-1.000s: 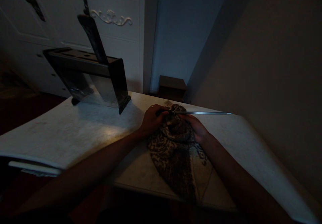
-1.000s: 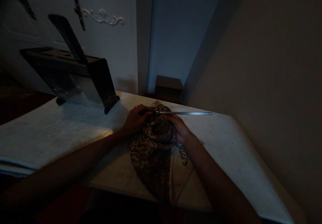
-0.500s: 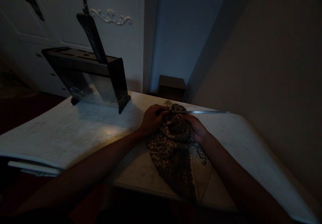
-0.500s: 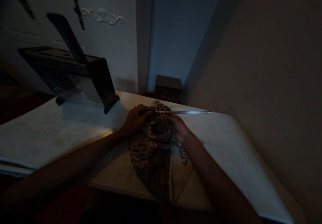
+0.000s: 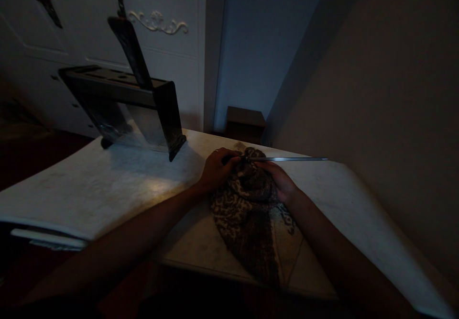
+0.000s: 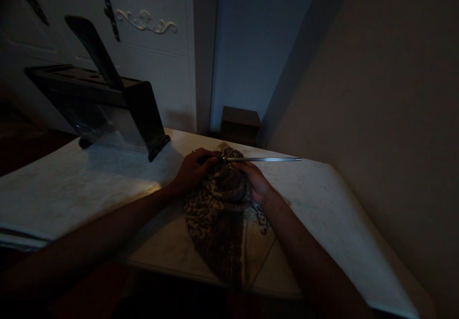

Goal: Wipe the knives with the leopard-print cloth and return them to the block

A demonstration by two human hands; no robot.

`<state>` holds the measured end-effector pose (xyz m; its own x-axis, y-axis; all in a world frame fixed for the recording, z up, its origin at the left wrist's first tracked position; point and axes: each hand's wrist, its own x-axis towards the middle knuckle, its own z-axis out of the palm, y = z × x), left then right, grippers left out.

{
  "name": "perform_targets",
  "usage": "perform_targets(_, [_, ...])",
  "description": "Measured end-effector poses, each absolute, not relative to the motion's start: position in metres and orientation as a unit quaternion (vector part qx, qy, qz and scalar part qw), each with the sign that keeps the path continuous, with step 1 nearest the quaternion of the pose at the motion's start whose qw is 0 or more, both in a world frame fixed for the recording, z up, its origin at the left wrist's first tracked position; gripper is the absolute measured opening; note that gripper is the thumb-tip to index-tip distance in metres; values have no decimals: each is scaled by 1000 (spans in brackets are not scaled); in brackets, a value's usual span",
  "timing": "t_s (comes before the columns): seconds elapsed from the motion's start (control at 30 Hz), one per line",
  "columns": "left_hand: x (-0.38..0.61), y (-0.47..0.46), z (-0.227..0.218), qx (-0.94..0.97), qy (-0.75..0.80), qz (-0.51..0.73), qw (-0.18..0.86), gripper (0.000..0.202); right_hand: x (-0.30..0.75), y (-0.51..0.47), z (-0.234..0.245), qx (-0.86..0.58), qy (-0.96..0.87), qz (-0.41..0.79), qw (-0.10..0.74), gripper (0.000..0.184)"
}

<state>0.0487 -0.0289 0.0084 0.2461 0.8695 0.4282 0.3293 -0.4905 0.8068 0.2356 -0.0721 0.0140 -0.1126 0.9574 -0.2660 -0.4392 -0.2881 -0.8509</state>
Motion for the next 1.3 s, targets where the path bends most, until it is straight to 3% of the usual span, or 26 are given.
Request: perform_targets(1.3, [49,-28,7,733,408,461,289,14,231,-76,19,-444,-313,656,523,15])
